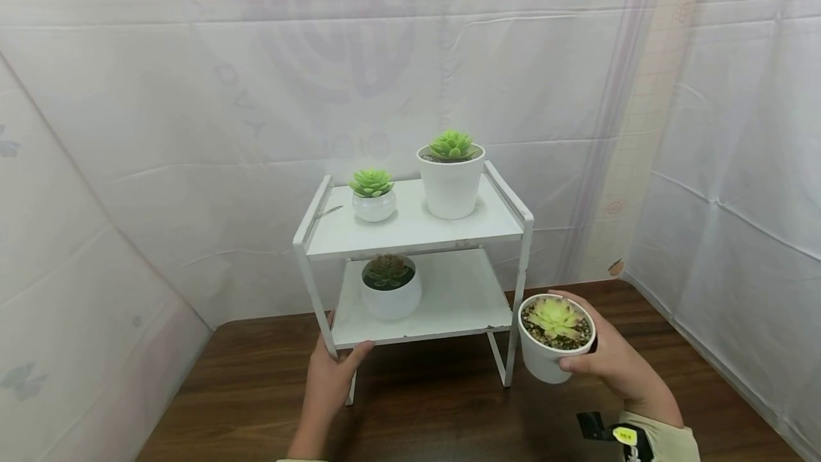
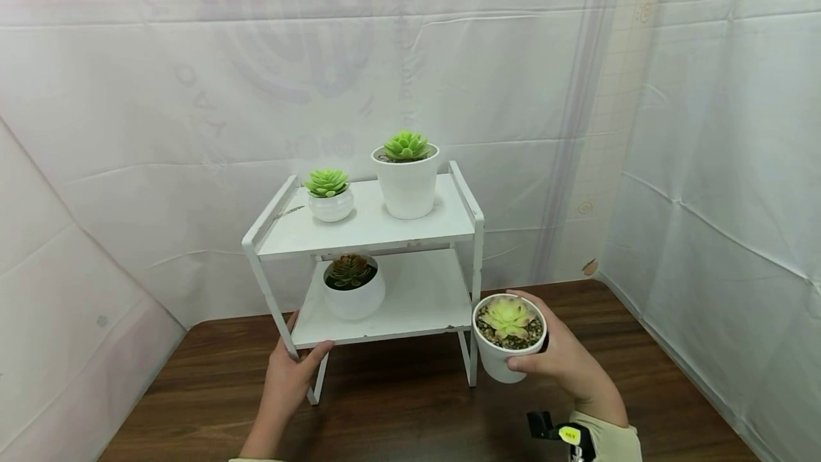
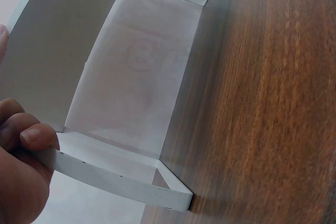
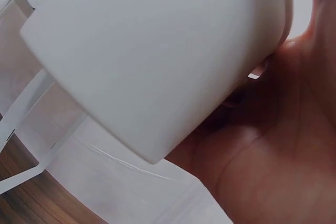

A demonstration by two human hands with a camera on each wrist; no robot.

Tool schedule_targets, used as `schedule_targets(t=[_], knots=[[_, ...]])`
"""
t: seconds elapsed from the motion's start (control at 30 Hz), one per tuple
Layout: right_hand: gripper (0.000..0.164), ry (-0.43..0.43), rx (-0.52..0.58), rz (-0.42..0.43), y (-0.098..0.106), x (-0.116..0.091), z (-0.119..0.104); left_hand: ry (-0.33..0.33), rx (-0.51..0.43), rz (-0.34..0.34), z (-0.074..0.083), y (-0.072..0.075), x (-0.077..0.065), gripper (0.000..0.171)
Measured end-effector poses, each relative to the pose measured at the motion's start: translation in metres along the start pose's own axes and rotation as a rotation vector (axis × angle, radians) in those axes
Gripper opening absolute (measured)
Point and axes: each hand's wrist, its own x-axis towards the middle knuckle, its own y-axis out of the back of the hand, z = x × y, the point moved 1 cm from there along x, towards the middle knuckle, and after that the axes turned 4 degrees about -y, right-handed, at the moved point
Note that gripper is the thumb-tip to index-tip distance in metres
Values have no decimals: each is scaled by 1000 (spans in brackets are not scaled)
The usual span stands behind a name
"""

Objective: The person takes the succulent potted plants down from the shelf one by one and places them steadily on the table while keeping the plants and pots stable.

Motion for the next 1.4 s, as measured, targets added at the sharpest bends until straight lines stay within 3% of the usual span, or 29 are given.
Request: schedule_targets(t=[1.4], knots=[[83, -91, -60, 175, 7, 1, 20, -7, -16, -3, -2, 0, 0, 100]])
